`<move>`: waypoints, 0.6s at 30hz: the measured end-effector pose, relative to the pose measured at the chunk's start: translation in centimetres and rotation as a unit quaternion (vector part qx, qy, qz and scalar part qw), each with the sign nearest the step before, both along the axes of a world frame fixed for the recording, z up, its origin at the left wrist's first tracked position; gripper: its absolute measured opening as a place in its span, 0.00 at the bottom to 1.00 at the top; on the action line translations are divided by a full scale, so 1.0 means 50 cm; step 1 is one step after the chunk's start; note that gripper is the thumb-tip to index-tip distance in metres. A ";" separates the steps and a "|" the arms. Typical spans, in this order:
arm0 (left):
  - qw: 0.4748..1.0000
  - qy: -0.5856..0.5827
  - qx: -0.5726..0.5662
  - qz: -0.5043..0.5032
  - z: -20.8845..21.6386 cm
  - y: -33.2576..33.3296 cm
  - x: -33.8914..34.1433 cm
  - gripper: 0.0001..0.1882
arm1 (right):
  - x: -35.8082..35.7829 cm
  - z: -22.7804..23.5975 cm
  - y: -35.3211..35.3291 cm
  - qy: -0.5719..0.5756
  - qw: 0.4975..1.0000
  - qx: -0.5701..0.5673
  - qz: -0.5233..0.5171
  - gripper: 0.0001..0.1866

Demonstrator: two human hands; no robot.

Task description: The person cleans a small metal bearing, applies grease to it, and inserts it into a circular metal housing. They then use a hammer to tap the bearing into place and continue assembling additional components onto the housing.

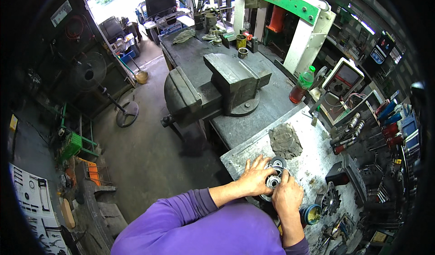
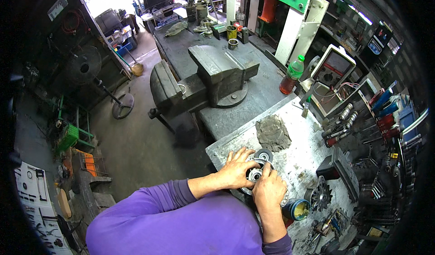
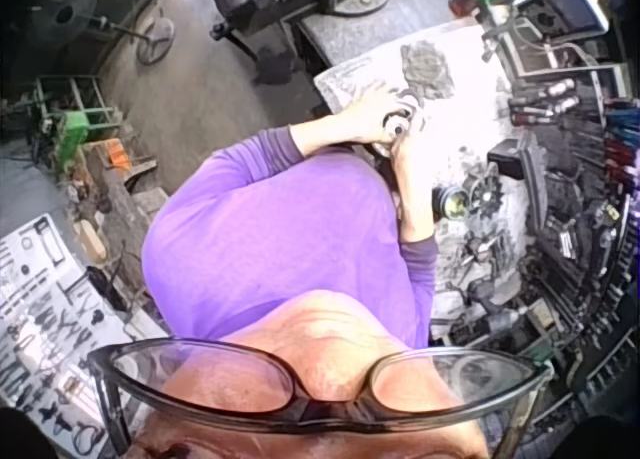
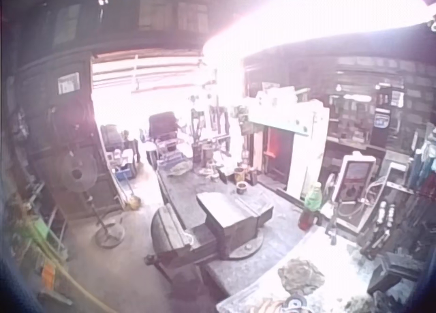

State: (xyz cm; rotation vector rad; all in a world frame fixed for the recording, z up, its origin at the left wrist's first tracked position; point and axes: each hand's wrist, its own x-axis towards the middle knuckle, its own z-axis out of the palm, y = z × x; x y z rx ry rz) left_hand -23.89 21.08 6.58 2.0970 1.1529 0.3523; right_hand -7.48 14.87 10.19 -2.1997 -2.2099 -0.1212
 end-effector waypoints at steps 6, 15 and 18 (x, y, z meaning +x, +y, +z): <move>1.000 0.000 -0.001 -0.005 -0.003 0.002 0.000 0.38 | -0.002 -0.005 0.005 -0.008 0.998 -0.066 -0.020 0.33; 1.000 -0.002 -0.009 -0.003 -0.003 0.002 0.000 0.38 | -0.003 0.001 0.009 0.000 0.999 -0.034 -0.007 0.33; 1.000 -0.004 -0.004 -0.006 -0.004 0.003 0.000 0.37 | -0.006 0.001 0.008 -0.038 0.999 -0.002 0.027 0.34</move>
